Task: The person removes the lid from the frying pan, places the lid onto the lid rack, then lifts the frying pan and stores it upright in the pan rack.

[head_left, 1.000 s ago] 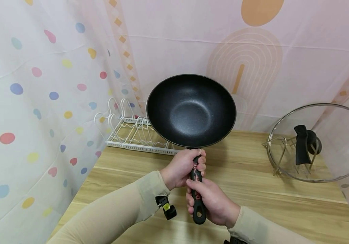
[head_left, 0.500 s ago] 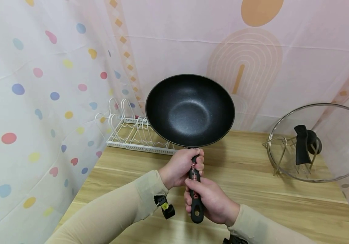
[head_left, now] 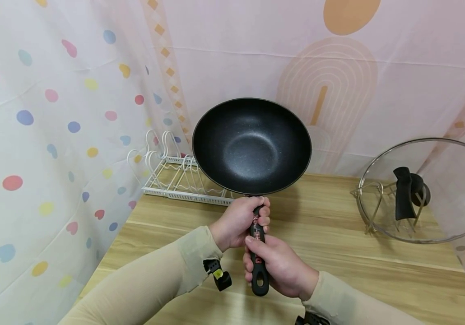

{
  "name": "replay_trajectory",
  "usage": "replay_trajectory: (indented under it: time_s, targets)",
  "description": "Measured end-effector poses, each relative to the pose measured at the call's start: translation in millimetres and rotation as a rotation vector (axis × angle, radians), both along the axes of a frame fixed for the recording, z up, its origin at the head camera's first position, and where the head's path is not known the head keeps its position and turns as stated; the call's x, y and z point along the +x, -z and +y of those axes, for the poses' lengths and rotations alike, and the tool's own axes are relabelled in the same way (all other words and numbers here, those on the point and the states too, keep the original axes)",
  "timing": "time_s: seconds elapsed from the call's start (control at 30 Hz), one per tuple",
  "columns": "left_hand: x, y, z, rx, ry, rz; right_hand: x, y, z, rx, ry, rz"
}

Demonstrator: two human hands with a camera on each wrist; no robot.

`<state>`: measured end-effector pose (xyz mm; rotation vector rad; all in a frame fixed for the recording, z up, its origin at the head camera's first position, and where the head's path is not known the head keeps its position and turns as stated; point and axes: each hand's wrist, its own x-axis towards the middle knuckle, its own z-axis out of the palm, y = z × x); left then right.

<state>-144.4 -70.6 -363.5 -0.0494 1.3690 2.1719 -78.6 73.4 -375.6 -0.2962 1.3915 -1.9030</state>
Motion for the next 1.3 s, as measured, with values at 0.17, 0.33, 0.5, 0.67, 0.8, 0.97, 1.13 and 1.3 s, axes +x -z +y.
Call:
replay_trajectory:
  time_s: [0.17, 0.33, 0.5, 0.67, 0.8, 0.97, 1.13, 1.3]
  targets:
    - [0.2, -1.3, -2, 0.008, -0.011, -0.015, -0.2, 1.0, -2, 0.001, 0.002, 0.008]
    - [0.2, -1.7, -4, 0.015, -0.023, -0.023, -1.1, 1.9, -3, -0.002, -0.008, 0.028]
    - [-0.1, -1.6, -6, 0.002, -0.030, -0.021, -2.4, 1.7, -3, -0.009, -0.034, 0.041]
    - [-0.7, -1.5, -8, -0.006, -0.032, -0.027, -4.0, 1.3, -3, -0.017, -0.066, 0.047]
    - [-0.9, -1.7, -10, -0.008, -0.036, -0.021, -5.1, 1.6, -3, -0.029, -0.090, 0.051]
    - [-0.4, -2.2, -12, -0.001, -0.042, -0.027, -5.8, 2.3, -4, -0.037, -0.103, 0.063]
    - [0.0, -2.3, -13, -0.005, -0.043, -0.023, -5.6, 2.3, -6, -0.037, -0.104, 0.061]
    - [0.3, -2.3, -15, -0.007, -0.040, -0.012, -5.4, 2.7, -8, -0.037, -0.101, 0.061]
